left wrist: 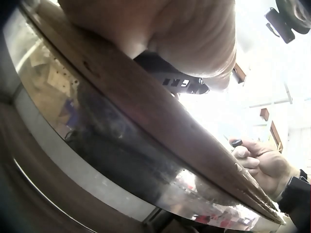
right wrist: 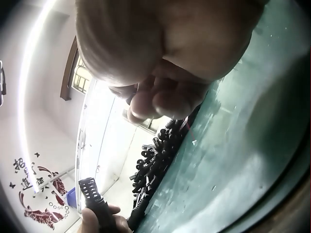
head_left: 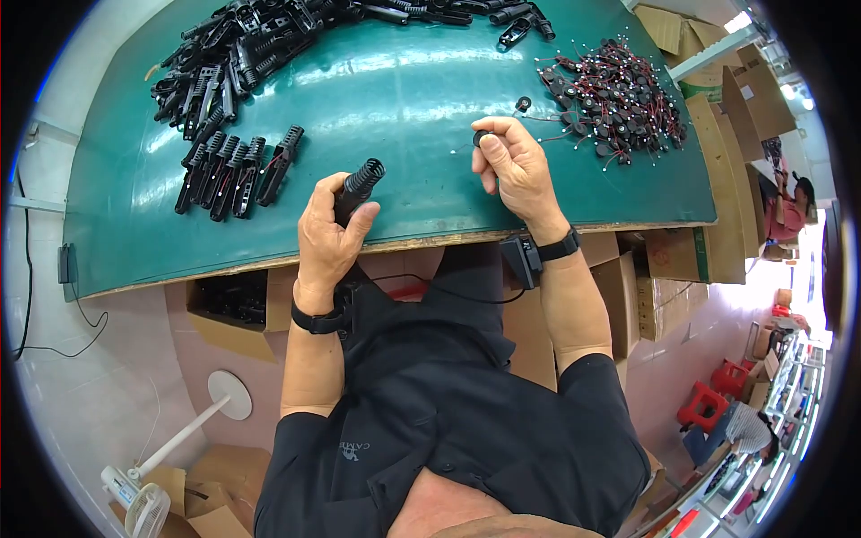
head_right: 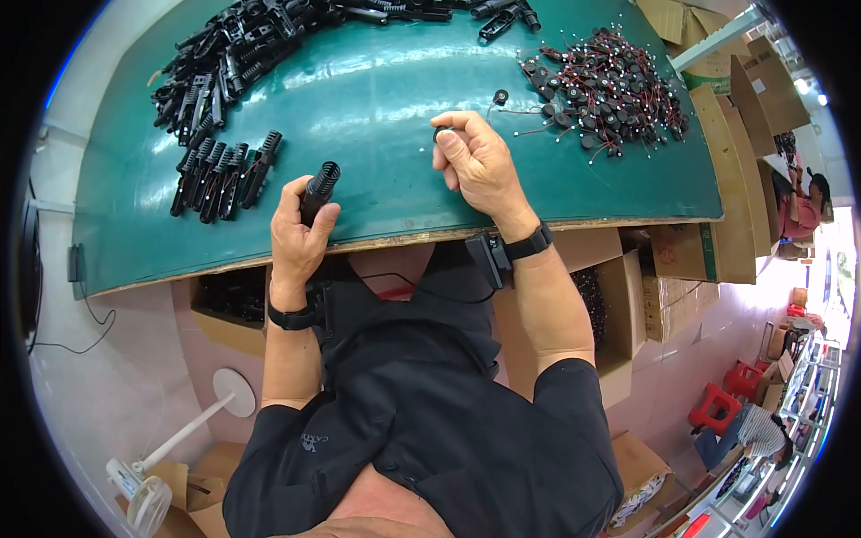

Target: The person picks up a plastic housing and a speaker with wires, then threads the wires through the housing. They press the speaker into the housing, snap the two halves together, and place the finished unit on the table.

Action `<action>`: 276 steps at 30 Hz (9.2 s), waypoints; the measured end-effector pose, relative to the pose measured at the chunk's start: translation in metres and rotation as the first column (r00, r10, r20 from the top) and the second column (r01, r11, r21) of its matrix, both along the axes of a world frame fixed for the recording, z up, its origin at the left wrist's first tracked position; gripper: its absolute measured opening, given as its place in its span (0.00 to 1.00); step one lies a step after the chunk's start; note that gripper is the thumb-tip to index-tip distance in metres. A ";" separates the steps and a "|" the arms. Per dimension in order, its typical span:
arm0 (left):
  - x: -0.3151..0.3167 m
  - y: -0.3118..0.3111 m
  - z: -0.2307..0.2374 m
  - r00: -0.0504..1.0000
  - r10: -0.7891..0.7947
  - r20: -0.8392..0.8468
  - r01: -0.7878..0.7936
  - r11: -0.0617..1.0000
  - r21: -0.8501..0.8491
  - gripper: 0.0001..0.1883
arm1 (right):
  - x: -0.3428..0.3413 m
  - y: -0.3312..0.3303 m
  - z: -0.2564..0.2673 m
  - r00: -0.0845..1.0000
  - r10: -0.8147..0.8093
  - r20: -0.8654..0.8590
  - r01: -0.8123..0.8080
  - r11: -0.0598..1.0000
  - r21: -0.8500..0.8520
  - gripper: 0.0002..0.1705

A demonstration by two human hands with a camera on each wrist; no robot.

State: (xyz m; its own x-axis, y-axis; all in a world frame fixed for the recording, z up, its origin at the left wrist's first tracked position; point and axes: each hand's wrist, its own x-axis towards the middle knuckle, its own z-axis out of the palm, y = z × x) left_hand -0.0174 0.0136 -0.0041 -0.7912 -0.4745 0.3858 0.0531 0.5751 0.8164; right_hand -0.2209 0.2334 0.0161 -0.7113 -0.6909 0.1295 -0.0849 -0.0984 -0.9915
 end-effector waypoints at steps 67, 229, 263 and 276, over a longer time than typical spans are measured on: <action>0.003 -0.014 -0.021 0.946 -0.178 -0.271 0.229 0.959 0.169 0.32 | 0.102 -0.012 0.062 0.476 0.128 -0.870 -0.125 0.989 0.077 0.21; 0.020 -0.037 0.009 0.951 0.305 0.056 -0.250 0.861 -0.443 0.23 | 0.029 -0.426 0.016 0.079 0.458 -0.886 -0.127 0.886 0.447 0.07; -0.024 0.020 0.018 0.991 0.090 -0.095 -0.125 0.866 -0.484 0.23 | -0.003 -0.059 0.013 0.461 -0.075 -0.884 0.386 0.914 0.124 0.15; -0.027 0.029 0.009 0.998 -0.062 -0.018 0.053 0.945 -0.322 0.21 | 0.025 -0.008 0.011 0.823 0.040 -0.567 -0.007 0.998 0.061 0.23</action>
